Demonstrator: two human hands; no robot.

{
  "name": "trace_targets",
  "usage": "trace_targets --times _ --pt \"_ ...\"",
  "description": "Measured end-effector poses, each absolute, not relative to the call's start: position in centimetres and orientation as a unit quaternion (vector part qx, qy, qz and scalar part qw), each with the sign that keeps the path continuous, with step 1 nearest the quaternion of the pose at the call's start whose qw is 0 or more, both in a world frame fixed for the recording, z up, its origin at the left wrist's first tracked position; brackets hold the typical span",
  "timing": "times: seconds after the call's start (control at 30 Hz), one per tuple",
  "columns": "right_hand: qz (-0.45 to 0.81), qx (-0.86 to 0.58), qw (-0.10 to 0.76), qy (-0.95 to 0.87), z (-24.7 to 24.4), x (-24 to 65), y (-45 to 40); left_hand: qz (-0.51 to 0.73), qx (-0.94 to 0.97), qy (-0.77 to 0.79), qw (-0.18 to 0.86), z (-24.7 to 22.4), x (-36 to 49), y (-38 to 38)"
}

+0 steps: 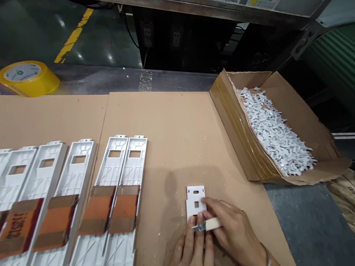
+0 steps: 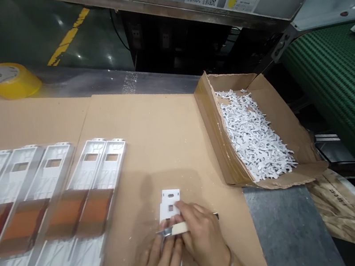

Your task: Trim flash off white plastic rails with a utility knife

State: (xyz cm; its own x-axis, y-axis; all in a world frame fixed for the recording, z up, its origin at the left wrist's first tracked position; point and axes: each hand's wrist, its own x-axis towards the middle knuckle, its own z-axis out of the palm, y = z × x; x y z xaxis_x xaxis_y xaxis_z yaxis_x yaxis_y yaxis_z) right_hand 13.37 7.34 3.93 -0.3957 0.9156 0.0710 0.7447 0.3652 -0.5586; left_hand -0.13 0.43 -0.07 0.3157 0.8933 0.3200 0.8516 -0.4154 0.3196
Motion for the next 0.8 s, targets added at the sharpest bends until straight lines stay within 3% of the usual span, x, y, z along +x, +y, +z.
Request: trace_targets --times 0.33,0.8 --pt "0.055 -0.597 0.07 -0.798 4.5 14.5 6.7 0.236 0.805 0.54 0.061 0.0 0.0 0.3" --pt "0.036 -0.594 0.04 -0.803 4.4 14.0 7.0 0.231 0.804 0.545 0.065 0.1 0.0 0.3"
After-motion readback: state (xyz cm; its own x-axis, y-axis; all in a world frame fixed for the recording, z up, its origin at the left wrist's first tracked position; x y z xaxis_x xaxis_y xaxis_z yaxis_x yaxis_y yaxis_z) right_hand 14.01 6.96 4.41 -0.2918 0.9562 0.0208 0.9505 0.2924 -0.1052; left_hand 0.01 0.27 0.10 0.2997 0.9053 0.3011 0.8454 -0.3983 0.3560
